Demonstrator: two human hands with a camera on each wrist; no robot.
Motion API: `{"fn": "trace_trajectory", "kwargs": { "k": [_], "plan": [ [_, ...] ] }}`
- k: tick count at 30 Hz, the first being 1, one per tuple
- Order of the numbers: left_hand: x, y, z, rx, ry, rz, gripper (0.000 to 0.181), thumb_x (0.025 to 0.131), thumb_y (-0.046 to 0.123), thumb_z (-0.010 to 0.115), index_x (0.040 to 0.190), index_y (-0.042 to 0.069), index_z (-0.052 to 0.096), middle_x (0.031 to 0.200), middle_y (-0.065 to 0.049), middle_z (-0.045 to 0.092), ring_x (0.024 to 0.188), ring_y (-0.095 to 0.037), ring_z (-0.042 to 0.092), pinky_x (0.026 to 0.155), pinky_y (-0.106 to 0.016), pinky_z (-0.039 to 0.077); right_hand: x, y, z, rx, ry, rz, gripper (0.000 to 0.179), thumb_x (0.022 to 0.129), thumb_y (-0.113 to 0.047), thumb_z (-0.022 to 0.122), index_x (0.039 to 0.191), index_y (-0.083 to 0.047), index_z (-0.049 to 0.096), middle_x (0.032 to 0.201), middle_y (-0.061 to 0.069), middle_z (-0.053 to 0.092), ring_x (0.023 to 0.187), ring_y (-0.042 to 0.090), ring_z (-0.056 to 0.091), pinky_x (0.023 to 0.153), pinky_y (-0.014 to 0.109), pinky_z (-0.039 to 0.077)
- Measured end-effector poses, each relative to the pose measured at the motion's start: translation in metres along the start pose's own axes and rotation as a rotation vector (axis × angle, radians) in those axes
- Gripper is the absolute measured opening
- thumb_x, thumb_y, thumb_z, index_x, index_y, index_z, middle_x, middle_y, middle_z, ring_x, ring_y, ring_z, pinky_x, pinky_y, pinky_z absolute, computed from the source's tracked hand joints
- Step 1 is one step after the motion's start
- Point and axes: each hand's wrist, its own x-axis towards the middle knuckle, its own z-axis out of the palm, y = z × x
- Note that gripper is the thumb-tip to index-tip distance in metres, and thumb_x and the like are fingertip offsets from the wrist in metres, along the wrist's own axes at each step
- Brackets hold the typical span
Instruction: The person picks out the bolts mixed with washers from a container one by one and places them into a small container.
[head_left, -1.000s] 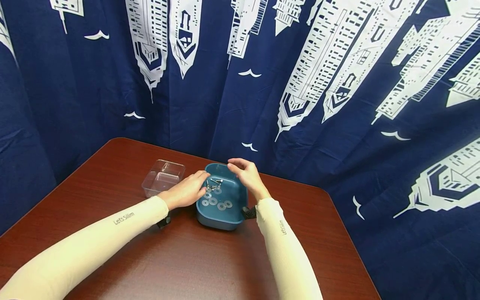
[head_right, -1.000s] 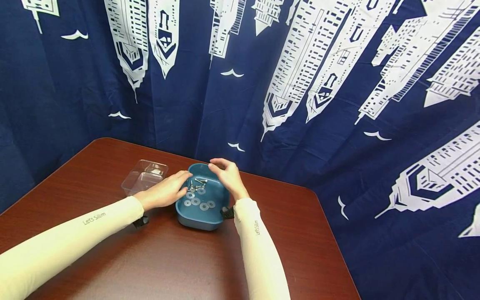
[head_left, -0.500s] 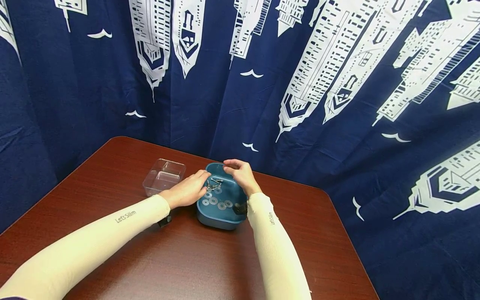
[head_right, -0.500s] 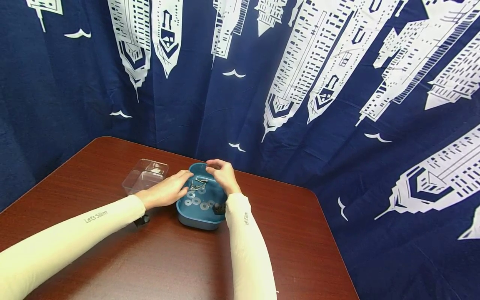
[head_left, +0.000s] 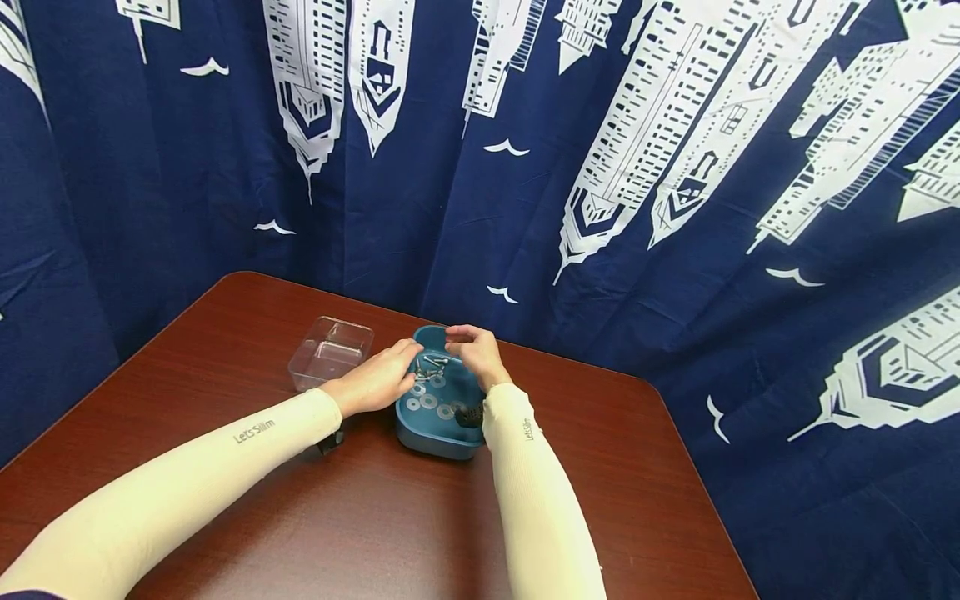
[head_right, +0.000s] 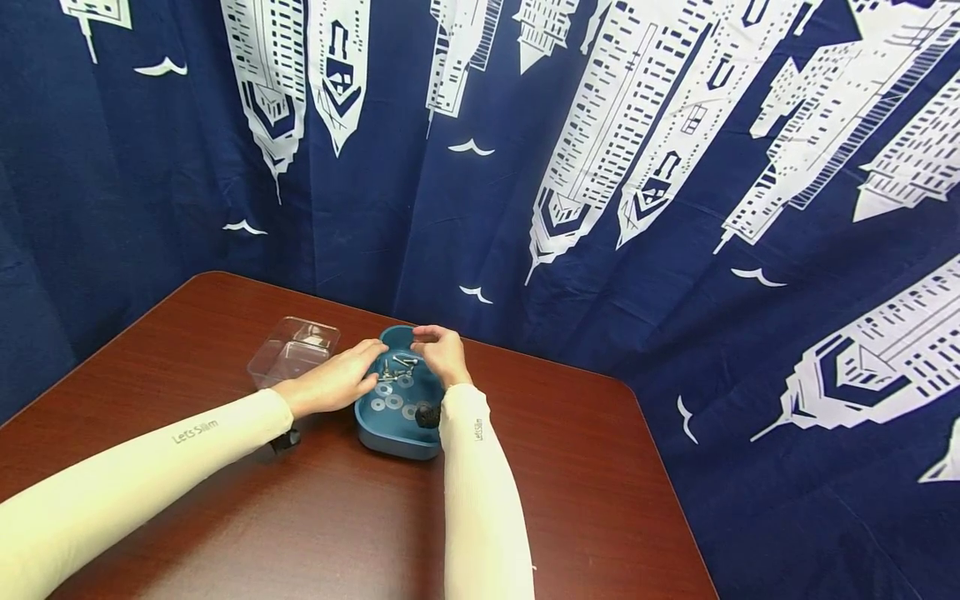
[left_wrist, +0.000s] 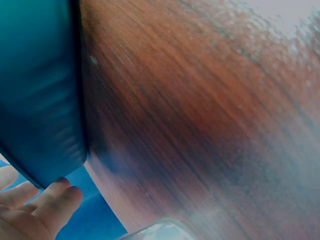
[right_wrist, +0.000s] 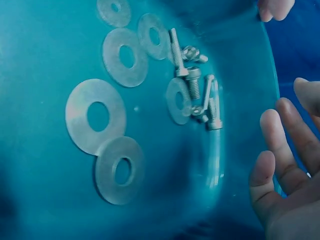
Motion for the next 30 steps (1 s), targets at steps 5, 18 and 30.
{"fn": "trace_trajectory", "kwargs": {
  "k": [5, 18, 30],
  "plan": [
    [0.000, 0.001, -0.001, 0.006, -0.011, -0.006, 0.055, 0.101, 0.016, 0.056, 0.148, -0.004, 0.039, 0.154, -0.023, 0.039, 0.138, -0.037, 0.048, 0.114, -0.049, 0.039, 0.001, 0.007, 0.004, 0.019, 0.000, 0.019, 0.035, 0.089, 0.007, 0.064, 0.124, 0.004, 0.067, 0.120, 0.026, 0.068, 0.102, 0.038, 0.069, 0.098, 0.052, 0.052],
    [0.001, -0.002, 0.001, 0.023, -0.024, -0.026, 0.056, 0.101, 0.018, 0.056, 0.150, -0.003, 0.038, 0.155, -0.023, 0.038, 0.139, -0.038, 0.047, 0.115, -0.049, 0.038, 0.005, 0.018, 0.012, -0.040, 0.025, 0.137, 0.040, 0.086, -0.001, 0.070, 0.124, -0.009, 0.071, 0.120, 0.013, 0.072, 0.092, 0.033, 0.072, 0.063, 0.032, 0.046],
    [0.001, -0.001, 0.001, 0.005, 0.001, -0.004, 0.055, 0.100, 0.016, 0.058, 0.148, -0.002, 0.040, 0.153, -0.021, 0.040, 0.136, -0.035, 0.051, 0.113, -0.047, 0.041, 0.010, 0.032, 0.020, 0.001, 0.092, 0.193, 0.039, 0.083, 0.004, 0.070, 0.120, -0.010, 0.072, 0.114, 0.012, 0.072, 0.058, 0.013, 0.058, 0.049, 0.024, 0.042]
  ]
}}
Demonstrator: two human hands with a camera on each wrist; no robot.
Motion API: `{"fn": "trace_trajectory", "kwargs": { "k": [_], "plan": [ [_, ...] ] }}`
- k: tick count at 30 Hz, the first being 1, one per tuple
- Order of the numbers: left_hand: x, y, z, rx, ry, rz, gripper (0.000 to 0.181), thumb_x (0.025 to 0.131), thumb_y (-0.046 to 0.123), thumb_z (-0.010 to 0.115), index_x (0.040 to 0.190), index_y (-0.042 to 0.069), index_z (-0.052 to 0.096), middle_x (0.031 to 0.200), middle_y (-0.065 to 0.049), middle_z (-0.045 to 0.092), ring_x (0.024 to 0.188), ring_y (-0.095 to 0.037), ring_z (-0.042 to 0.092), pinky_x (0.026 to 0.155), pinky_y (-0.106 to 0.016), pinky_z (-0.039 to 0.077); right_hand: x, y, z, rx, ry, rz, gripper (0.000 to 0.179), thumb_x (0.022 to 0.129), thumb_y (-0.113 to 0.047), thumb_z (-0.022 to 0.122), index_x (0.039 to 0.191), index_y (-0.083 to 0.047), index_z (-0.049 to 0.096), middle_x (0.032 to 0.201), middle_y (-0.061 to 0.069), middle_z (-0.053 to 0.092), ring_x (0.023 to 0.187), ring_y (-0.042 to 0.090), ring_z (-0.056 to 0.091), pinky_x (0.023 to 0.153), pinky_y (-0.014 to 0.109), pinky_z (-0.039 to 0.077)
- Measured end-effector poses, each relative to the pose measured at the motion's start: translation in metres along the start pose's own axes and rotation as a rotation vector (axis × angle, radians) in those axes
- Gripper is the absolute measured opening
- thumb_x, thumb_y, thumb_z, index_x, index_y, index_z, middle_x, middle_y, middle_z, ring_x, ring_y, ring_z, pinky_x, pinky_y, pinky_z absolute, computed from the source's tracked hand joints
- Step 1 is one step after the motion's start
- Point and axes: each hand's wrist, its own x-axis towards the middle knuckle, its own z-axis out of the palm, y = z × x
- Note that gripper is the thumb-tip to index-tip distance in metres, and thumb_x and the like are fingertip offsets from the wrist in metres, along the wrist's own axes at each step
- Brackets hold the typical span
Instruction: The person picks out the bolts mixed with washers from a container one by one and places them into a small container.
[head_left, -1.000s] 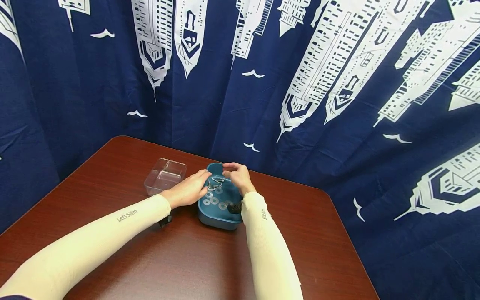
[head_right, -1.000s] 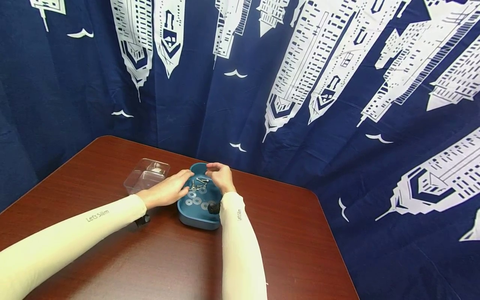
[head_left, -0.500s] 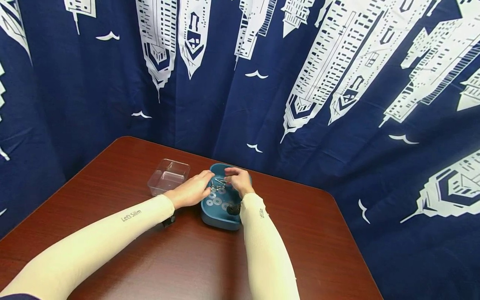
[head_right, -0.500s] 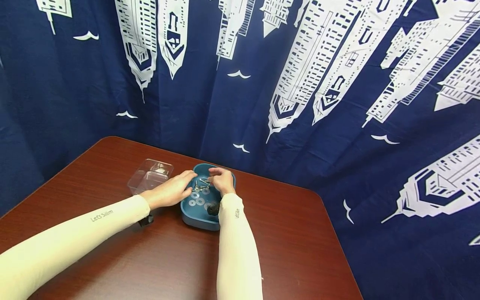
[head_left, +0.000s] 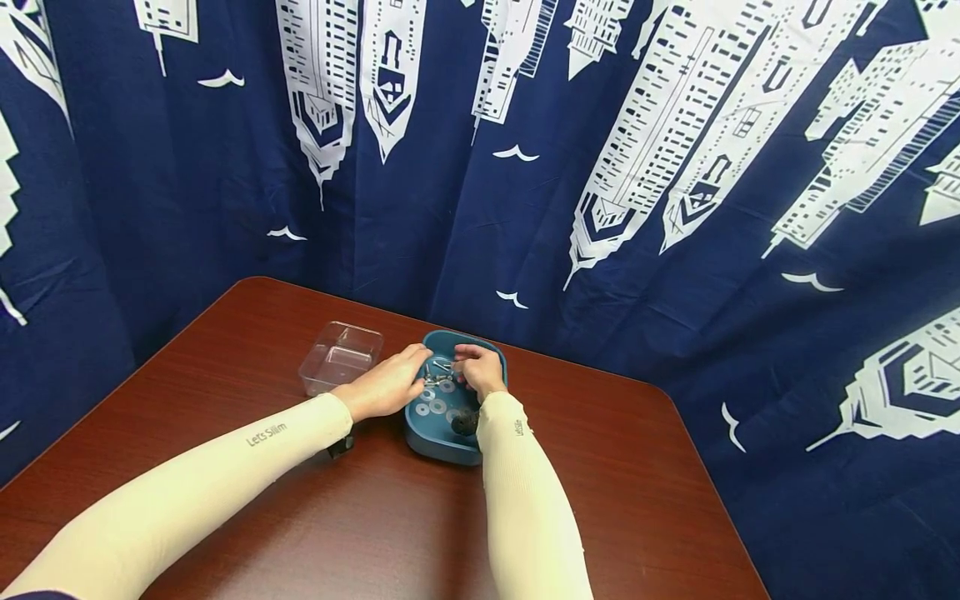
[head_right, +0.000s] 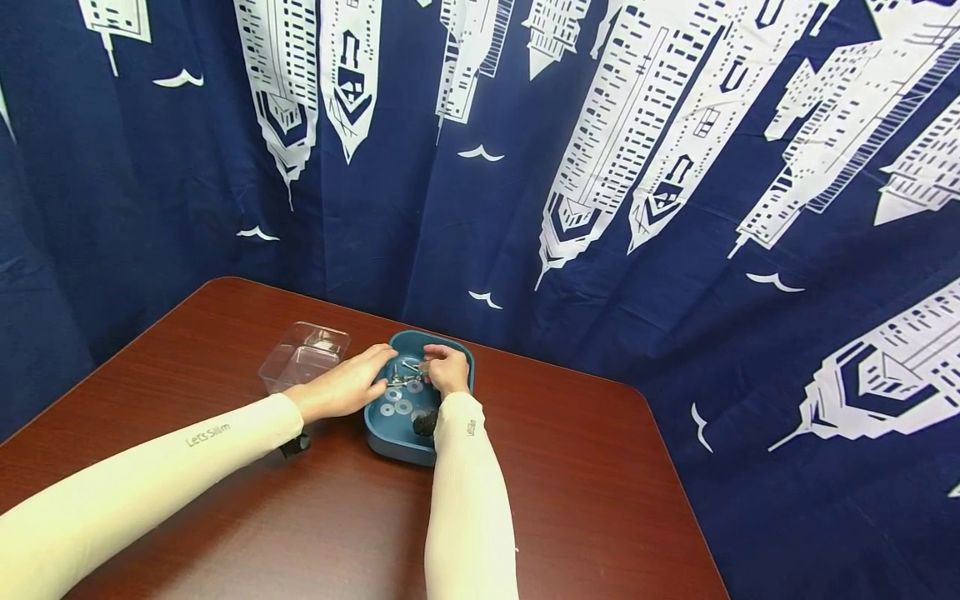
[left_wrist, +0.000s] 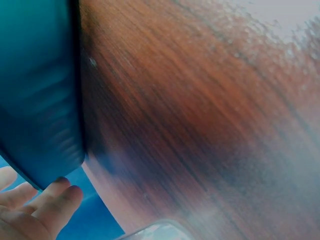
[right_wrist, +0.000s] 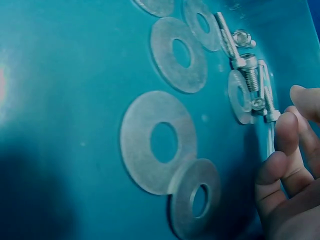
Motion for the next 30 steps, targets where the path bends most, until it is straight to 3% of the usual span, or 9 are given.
{"fn": "trace_trajectory", "kwargs": {
  "k": [9, 21, 30],
  "plan": [
    [0.000, 0.001, -0.002, 0.033, 0.006, 0.020, 0.058, 0.099, 0.016, 0.060, 0.151, 0.000, 0.039, 0.153, -0.024, 0.039, 0.135, -0.038, 0.051, 0.113, -0.048, 0.040, 0.001, 0.003, 0.005, 0.017, 0.052, 0.007, 0.041, 0.083, 0.006, 0.070, 0.120, -0.009, 0.072, 0.107, 0.011, 0.073, 0.055, 0.015, 0.058, 0.048, 0.024, 0.043],
    [-0.001, 0.001, -0.002, 0.021, -0.006, 0.010, 0.060, 0.098, 0.014, 0.061, 0.152, 0.001, 0.038, 0.153, -0.023, 0.039, 0.135, -0.036, 0.051, 0.114, -0.048, 0.039, 0.005, 0.007, 0.011, -0.002, 0.075, 0.042, 0.038, 0.083, 0.007, 0.067, 0.117, -0.008, 0.073, 0.106, 0.012, 0.074, 0.053, 0.018, 0.056, 0.047, 0.026, 0.043],
    [0.000, 0.000, -0.002, 0.034, -0.011, 0.008, 0.060, 0.097, 0.014, 0.061, 0.151, 0.001, 0.039, 0.153, -0.023, 0.040, 0.135, -0.036, 0.051, 0.114, -0.048, 0.039, 0.009, 0.010, 0.013, 0.044, 0.074, 0.090, 0.034, 0.083, 0.006, 0.070, 0.114, -0.008, 0.074, 0.105, 0.010, 0.075, 0.051, 0.013, 0.054, 0.046, 0.024, 0.041]
  ]
}}
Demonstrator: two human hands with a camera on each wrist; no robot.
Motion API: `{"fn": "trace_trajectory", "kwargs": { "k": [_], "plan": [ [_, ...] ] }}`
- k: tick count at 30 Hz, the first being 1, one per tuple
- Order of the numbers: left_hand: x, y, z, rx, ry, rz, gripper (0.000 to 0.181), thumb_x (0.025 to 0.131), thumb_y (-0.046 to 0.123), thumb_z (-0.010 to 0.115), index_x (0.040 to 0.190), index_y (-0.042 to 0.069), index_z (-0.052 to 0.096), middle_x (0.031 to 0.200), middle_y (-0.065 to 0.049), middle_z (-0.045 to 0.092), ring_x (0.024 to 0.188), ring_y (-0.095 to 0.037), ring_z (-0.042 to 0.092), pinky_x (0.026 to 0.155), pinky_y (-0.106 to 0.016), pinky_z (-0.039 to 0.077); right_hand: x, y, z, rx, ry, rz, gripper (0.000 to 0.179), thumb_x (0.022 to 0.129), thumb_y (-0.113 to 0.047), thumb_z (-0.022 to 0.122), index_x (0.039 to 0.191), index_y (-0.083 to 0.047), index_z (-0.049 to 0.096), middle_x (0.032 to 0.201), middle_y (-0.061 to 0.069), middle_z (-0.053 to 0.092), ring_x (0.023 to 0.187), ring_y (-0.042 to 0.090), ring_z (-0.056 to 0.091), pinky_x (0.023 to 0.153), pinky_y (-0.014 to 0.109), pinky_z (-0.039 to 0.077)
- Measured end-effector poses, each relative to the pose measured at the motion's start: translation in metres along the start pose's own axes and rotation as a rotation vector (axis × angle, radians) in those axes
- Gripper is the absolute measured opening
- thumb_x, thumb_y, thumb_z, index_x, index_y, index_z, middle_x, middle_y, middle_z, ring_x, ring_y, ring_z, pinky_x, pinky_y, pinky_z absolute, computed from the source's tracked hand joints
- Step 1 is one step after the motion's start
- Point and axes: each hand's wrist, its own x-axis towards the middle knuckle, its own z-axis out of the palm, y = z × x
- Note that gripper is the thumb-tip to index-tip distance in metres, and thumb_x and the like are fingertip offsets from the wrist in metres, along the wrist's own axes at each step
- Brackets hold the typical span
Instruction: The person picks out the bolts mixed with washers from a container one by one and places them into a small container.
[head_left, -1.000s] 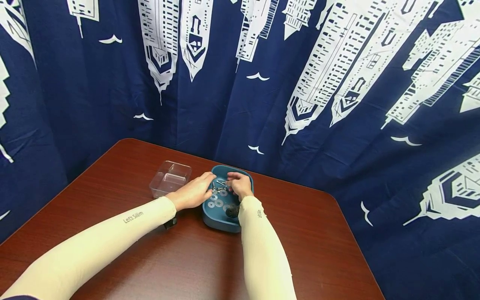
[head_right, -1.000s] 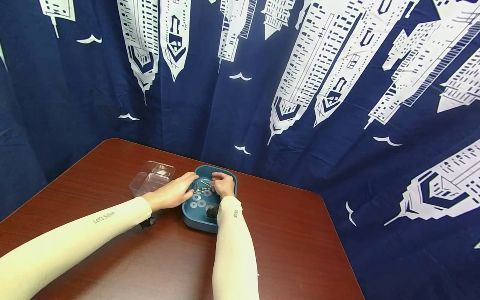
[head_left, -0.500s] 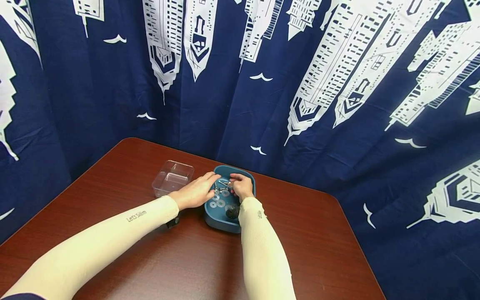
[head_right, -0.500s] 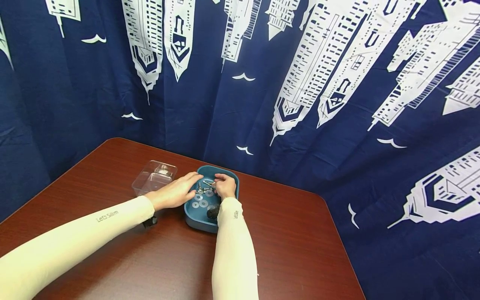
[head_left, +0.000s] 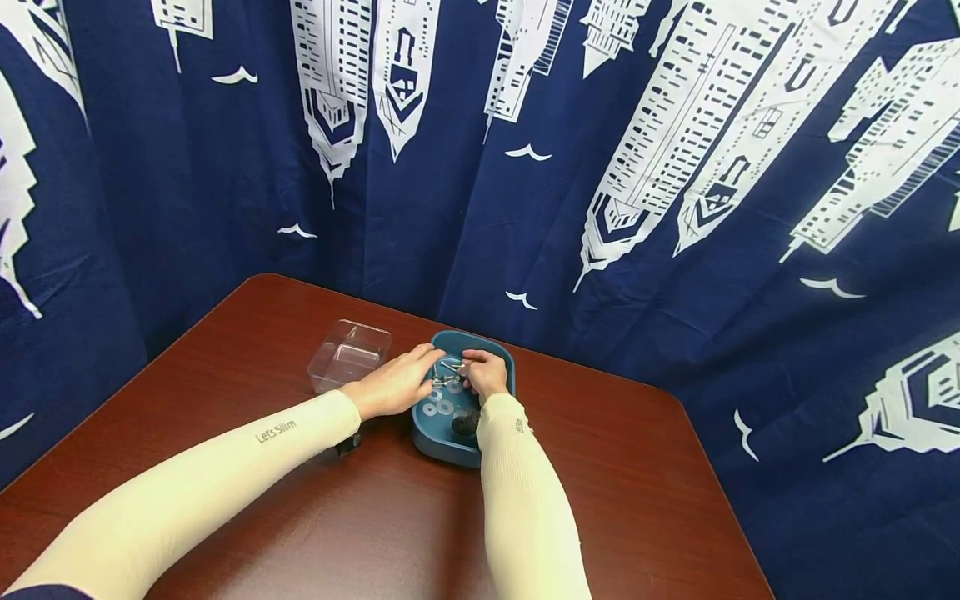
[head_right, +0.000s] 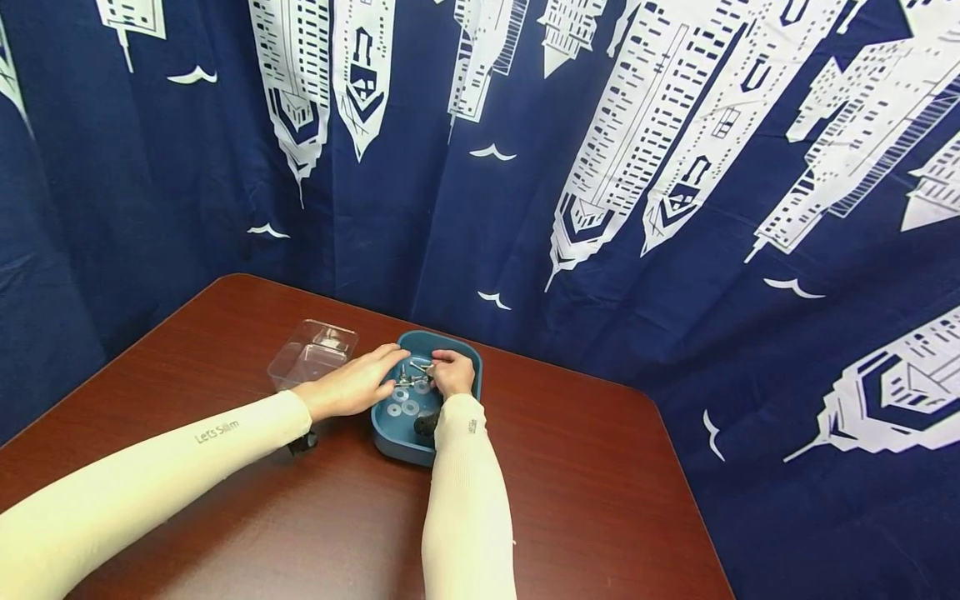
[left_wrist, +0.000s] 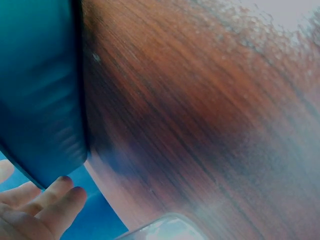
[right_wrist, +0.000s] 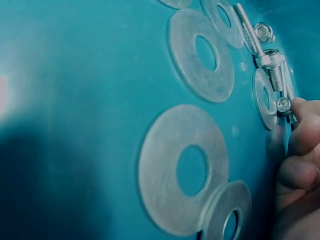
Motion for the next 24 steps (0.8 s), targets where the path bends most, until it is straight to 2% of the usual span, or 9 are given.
{"fn": "trace_trajectory", "kwargs": {
  "k": [10, 17, 24],
  "plan": [
    [0.0001, 0.0014, -0.0006, 0.010, 0.008, 0.012, 0.058, 0.097, 0.014, 0.060, 0.150, 0.000, 0.041, 0.152, -0.024, 0.041, 0.133, -0.034, 0.053, 0.112, -0.046, 0.042, 0.0025, 0.0023, 0.0040, 0.044, 0.035, 0.019, 0.030, 0.081, 0.008, 0.072, 0.108, -0.006, 0.074, 0.085, 0.003, 0.073, 0.045, 0.010, 0.049, 0.042, 0.023, 0.040],
    [0.0009, 0.0020, 0.0009, 0.009, -0.018, -0.014, 0.058, 0.098, 0.016, 0.059, 0.151, 0.002, 0.040, 0.154, -0.021, 0.039, 0.134, -0.033, 0.053, 0.113, -0.047, 0.041, -0.0024, 0.0021, 0.0034, 0.051, 0.034, 0.021, 0.030, 0.082, 0.008, 0.072, 0.110, -0.005, 0.073, 0.088, 0.005, 0.073, 0.047, 0.010, 0.049, 0.043, 0.022, 0.040],
    [-0.0006, 0.0019, -0.0011, 0.014, -0.009, -0.020, 0.058, 0.098, 0.017, 0.060, 0.151, 0.002, 0.041, 0.154, -0.022, 0.040, 0.134, -0.034, 0.053, 0.112, -0.047, 0.041, -0.0041, -0.0013, 0.0040, 0.056, 0.034, 0.020, 0.031, 0.083, 0.009, 0.070, 0.110, -0.004, 0.073, 0.087, 0.005, 0.072, 0.047, 0.011, 0.049, 0.044, 0.022, 0.040]
  ]
}}
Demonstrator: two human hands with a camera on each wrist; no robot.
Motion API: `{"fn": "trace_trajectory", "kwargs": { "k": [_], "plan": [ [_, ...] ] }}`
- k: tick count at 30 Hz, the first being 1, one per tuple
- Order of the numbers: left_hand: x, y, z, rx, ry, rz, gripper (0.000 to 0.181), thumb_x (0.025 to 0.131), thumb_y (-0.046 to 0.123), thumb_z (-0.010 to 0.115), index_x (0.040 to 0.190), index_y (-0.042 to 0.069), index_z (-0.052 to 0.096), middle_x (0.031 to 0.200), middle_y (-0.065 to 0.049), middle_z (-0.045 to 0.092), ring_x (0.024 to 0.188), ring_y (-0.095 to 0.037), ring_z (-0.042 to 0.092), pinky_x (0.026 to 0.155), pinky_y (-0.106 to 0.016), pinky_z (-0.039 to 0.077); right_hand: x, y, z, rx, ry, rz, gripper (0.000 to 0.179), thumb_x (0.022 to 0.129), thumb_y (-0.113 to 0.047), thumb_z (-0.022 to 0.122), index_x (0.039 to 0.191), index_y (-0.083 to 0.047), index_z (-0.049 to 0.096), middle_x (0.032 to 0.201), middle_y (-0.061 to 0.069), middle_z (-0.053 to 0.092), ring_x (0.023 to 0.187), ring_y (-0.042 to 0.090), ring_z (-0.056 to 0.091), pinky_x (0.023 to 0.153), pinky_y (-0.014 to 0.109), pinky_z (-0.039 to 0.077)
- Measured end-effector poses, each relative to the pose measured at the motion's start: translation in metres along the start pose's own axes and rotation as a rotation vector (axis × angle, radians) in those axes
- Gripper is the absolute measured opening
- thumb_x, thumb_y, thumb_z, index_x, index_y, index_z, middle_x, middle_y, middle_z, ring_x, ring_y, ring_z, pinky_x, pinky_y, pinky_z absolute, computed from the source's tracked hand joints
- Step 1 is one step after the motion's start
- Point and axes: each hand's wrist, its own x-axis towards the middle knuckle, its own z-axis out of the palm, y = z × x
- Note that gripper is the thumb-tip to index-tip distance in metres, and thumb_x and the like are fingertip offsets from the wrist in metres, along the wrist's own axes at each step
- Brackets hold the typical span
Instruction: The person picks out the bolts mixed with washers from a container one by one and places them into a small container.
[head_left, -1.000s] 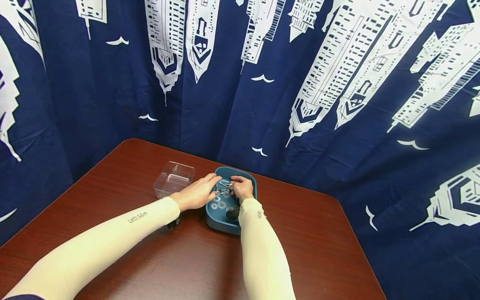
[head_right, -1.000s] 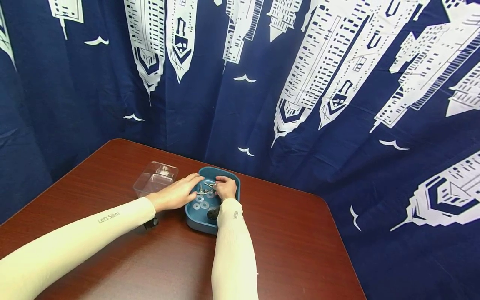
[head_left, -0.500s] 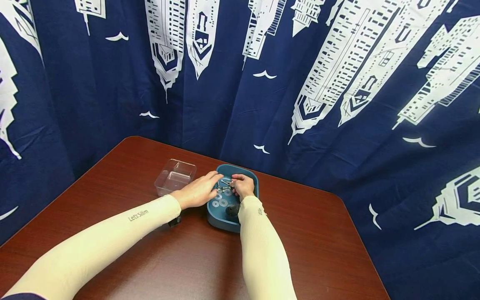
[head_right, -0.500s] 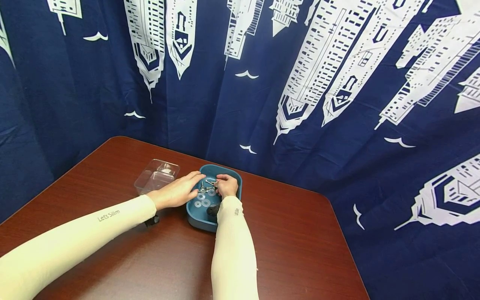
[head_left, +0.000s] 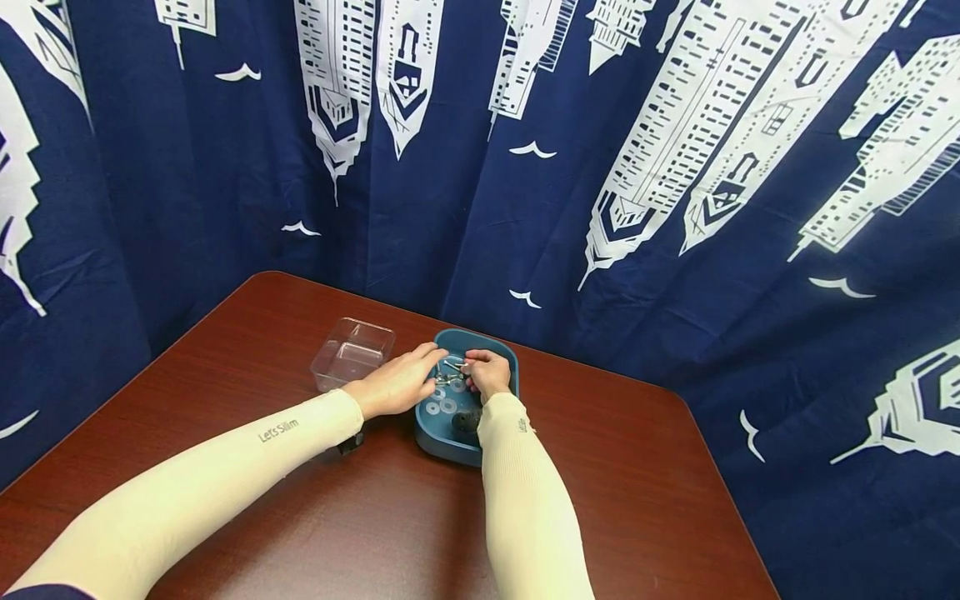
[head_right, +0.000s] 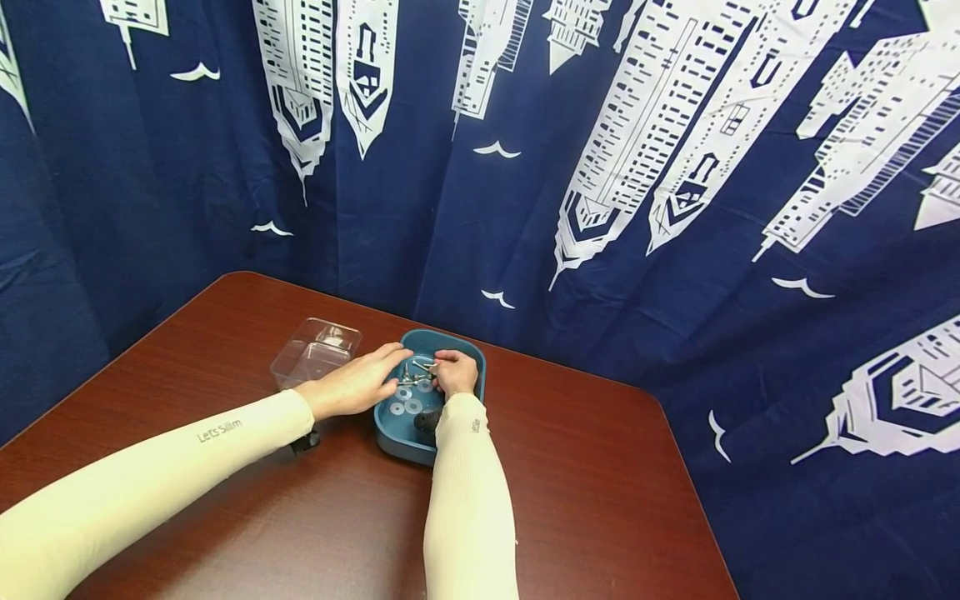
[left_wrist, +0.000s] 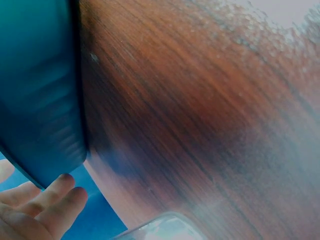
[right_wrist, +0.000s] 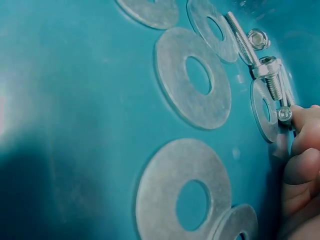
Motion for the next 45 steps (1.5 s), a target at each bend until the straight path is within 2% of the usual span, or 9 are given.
{"fn": "trace_trajectory", "kwargs": {
  "k": [7, 19, 29, 37, 45],
  "plan": [
    [0.0003, 0.0001, -0.0007, -0.001, -0.004, -0.014, 0.058, 0.099, 0.017, 0.060, 0.152, 0.003, 0.040, 0.155, -0.021, 0.039, 0.136, -0.033, 0.051, 0.113, -0.047, 0.040, -0.0032, -0.0021, -0.0003, 0.002, 0.003, -0.008, 0.030, 0.084, 0.008, 0.071, 0.111, -0.004, 0.073, 0.093, 0.009, 0.075, 0.049, 0.010, 0.050, 0.045, 0.022, 0.041],
    [0.0003, 0.0018, -0.0006, 0.018, 0.004, -0.004, 0.058, 0.099, 0.018, 0.060, 0.151, 0.004, 0.041, 0.154, -0.020, 0.040, 0.133, -0.033, 0.054, 0.112, -0.046, 0.043, 0.0025, -0.0008, 0.0007, -0.002, 0.045, 0.018, 0.025, 0.082, 0.007, 0.073, 0.104, -0.005, 0.074, 0.075, 0.001, 0.071, 0.047, 0.012, 0.050, 0.043, 0.023, 0.039],
    [0.0000, 0.0029, -0.0010, 0.024, -0.009, -0.007, 0.058, 0.099, 0.019, 0.060, 0.151, 0.004, 0.041, 0.154, -0.019, 0.040, 0.133, -0.032, 0.054, 0.112, -0.046, 0.043, 0.0002, -0.0015, -0.0011, -0.006, 0.051, 0.015, 0.024, 0.083, 0.004, 0.073, 0.106, -0.005, 0.075, 0.077, 0.001, 0.073, 0.047, 0.013, 0.049, 0.043, 0.024, 0.038],
    [-0.0013, 0.0025, -0.0007, 0.032, -0.012, -0.007, 0.058, 0.099, 0.019, 0.059, 0.151, 0.003, 0.041, 0.154, -0.020, 0.040, 0.134, -0.034, 0.052, 0.113, -0.047, 0.041, -0.0009, -0.0023, -0.0015, -0.017, 0.043, 0.009, 0.024, 0.082, 0.003, 0.075, 0.104, -0.006, 0.076, 0.072, 0.002, 0.069, 0.045, 0.011, 0.047, 0.041, 0.023, 0.037],
    [0.0005, 0.0007, -0.0010, 0.059, 0.009, 0.019, 0.058, 0.098, 0.018, 0.061, 0.150, 0.003, 0.042, 0.152, -0.019, 0.043, 0.131, -0.034, 0.054, 0.112, -0.046, 0.042, -0.0005, -0.0036, -0.0019, -0.016, 0.032, -0.008, 0.023, 0.081, 0.002, 0.076, 0.103, -0.007, 0.076, 0.070, 0.001, 0.067, 0.044, 0.012, 0.047, 0.041, 0.023, 0.038]
  ]
}}
